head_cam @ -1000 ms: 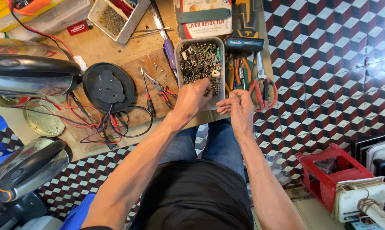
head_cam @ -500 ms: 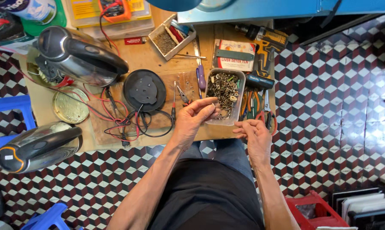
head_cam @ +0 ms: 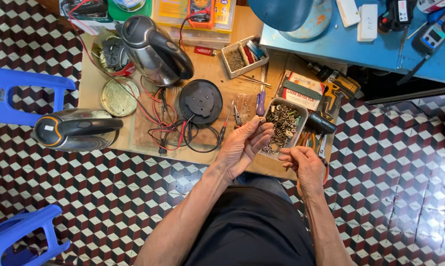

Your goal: The person uses a cordless drill to drive screws into a black circular plastic base. They repeatedly select screws from a container, insert them into the drill, and fasten them into the base. The person also handles pliers and other small hardware on the workbench.

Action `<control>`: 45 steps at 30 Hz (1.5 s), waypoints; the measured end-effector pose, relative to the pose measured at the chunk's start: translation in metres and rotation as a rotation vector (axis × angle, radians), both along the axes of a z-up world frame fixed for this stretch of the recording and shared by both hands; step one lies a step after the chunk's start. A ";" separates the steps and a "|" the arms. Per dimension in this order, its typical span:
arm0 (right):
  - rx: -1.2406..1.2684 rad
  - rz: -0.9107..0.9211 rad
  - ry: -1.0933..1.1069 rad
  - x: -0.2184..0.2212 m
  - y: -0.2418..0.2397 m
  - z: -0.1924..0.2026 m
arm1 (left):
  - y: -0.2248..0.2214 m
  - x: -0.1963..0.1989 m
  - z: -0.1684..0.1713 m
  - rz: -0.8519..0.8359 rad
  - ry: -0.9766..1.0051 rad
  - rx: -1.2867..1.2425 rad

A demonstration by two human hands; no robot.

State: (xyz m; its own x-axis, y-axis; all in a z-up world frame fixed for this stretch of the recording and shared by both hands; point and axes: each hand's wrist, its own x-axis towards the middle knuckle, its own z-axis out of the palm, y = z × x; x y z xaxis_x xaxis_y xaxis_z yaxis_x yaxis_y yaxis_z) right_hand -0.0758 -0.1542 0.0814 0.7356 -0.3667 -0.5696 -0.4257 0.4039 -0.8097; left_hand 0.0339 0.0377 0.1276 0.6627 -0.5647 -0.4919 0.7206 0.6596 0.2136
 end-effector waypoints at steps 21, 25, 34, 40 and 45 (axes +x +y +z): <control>0.167 0.148 -0.011 0.039 -0.031 -0.029 | 0.005 0.008 -0.069 0.195 -0.154 0.408; 0.172 0.064 -0.021 0.038 -0.028 -0.032 | 0.036 0.028 -0.128 0.137 -0.149 0.639; 0.128 -0.209 0.091 0.005 0.007 -0.029 | 0.068 0.066 -0.195 -0.150 -0.029 0.663; 0.112 -0.310 0.145 -0.003 0.047 -0.027 | 0.046 0.093 -0.216 -0.297 -0.015 0.709; 0.081 -0.367 0.218 -0.005 0.069 -0.022 | 0.040 0.095 -0.227 -0.285 -0.026 0.726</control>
